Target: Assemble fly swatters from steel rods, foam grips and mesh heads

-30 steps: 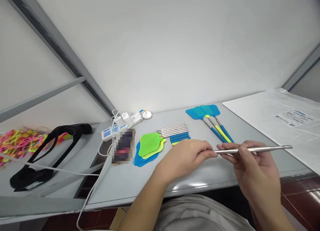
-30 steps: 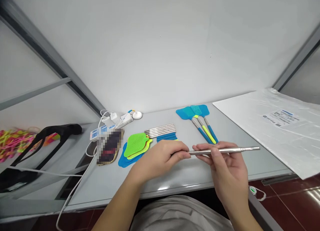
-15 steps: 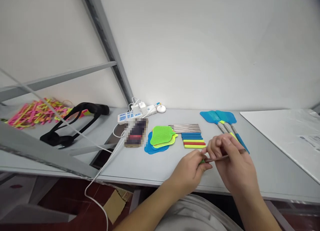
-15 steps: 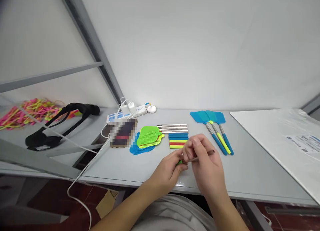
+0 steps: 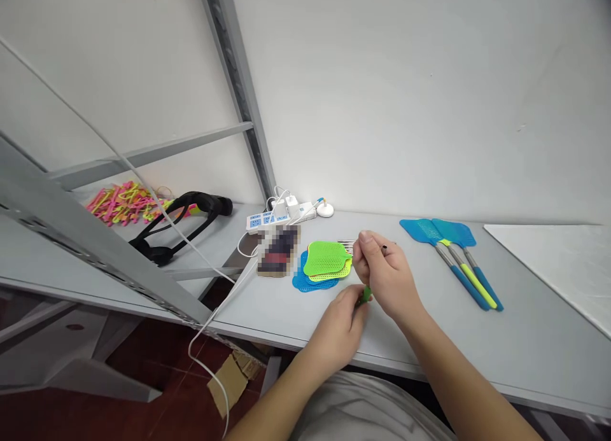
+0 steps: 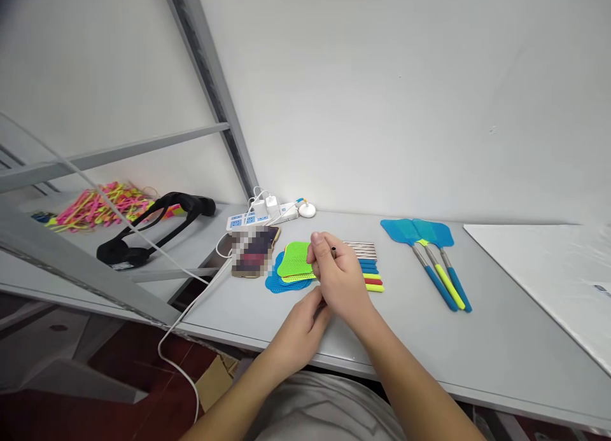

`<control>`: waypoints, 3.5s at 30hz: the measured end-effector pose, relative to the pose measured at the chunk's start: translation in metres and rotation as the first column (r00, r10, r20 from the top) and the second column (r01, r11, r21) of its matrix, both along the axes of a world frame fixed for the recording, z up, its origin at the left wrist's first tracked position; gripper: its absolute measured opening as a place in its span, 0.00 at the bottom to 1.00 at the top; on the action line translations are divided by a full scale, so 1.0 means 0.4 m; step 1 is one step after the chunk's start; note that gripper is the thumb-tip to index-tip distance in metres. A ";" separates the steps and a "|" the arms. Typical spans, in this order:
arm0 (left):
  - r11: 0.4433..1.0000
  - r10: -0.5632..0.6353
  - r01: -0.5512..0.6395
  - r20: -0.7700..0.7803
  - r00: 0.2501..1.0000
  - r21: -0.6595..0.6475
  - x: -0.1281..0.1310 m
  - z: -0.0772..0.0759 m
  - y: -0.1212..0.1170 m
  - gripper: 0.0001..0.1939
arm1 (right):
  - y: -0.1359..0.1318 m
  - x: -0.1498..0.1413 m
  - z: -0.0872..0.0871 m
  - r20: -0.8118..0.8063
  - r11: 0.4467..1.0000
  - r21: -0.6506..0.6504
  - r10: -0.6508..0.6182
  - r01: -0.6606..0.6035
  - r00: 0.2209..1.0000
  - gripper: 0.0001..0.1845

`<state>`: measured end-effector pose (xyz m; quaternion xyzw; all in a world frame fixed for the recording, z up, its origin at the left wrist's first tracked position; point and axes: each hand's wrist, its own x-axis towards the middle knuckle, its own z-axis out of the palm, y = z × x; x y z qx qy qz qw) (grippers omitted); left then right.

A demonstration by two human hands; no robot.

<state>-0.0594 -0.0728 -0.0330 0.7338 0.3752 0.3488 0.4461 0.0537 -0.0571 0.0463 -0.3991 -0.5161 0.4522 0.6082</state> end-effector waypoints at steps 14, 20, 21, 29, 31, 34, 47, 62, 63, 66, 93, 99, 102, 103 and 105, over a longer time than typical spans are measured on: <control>0.999 -0.016 0.017 0.025 1.000 -0.027 -0.003 0.000 0.021 0.13 | 0.010 -0.005 -0.051 0.101 1.000 0.019 -0.006 0.005 0.995 0.22; 0.999 -0.017 0.018 0.025 1.000 -0.036 0.000 -0.002 0.020 0.14 | 0.001 0.003 -0.072 0.114 1.000 0.019 -0.003 0.001 0.993 0.21; 0.999 -0.017 0.017 0.024 1.000 -0.037 0.000 -0.003 0.020 0.14 | -0.001 0.003 -0.075 0.117 1.000 0.012 -0.011 0.009 0.993 0.21; 0.999 -0.026 0.027 0.031 0.999 -0.034 0.000 0.001 0.015 0.14 | -0.004 0.008 -0.084 0.116 1.000 -0.030 0.010 -0.007 0.993 0.22; 0.999 -0.028 0.029 0.039 0.999 -0.033 0.000 0.005 0.013 0.13 | 0.004 0.017 -0.083 0.078 0.997 -0.050 0.059 -0.056 0.995 0.22; 0.999 -0.032 0.033 0.054 0.998 -0.030 -0.001 0.015 0.009 0.11 | 0.017 0.021 -0.077 0.055 0.994 -0.066 0.091 -0.087 0.994 0.22; 0.907 0.420 -0.316 0.581 0.697 -0.278 -0.065 -0.003 0.017 0.13 | 0.093 -0.021 -0.068 0.720 0.995 0.095 -0.078 0.014 0.689 0.29; 0.824 0.548 -0.328 0.506 0.666 -0.462 -0.192 -0.010 0.046 0.17 | 0.252 -0.057 -0.103 0.964 0.972 -0.146 0.181 -0.182 0.194 0.69; 0.825 0.545 -0.324 0.503 0.671 -0.463 -0.192 -0.010 0.047 0.17 | 0.253 -0.056 -0.106 0.965 0.972 -0.143 0.178 -0.184 0.190 0.68; 0.831 0.532 -0.309 0.498 0.685 -0.463 -0.192 -0.012 0.048 0.16 | 0.251 -0.055 -0.118 0.968 0.977 -0.117 0.152 -0.177 0.199 0.64; 0.793 -0.270 0.473 0.473 0.839 -0.385 0.157 0.240 0.260 0.10 | -0.089 0.320 -0.139 -0.042 0.705 -0.183 -0.702 0.685 0.711 0.44; 0.385 -0.651 0.688 0.348 0.675 -0.615 0.146 0.144 0.220 0.17 | -0.207 0.377 -0.203 -0.250 0.510 -0.367 -0.860 0.778 0.446 0.16; 0.209 -0.725 0.697 0.369 0.581 -0.686 0.145 0.086 0.179 0.17 | -0.240 0.371 -0.244 -0.335 0.530 -0.313 -0.838 0.788 0.431 0.12; 0.179 -0.728 0.699 0.385 0.567 -0.692 0.147 0.070 0.167 0.16 | -0.246 0.360 -0.255 -0.348 0.539 -0.306 -0.831 0.785 0.435 0.15; 0.164 -0.710 0.710 0.417 0.567 -0.684 0.153 0.046 0.150 0.15 | -0.252 0.332 -0.266 -0.348 0.532 -0.307 -0.834 0.789 0.428 0.19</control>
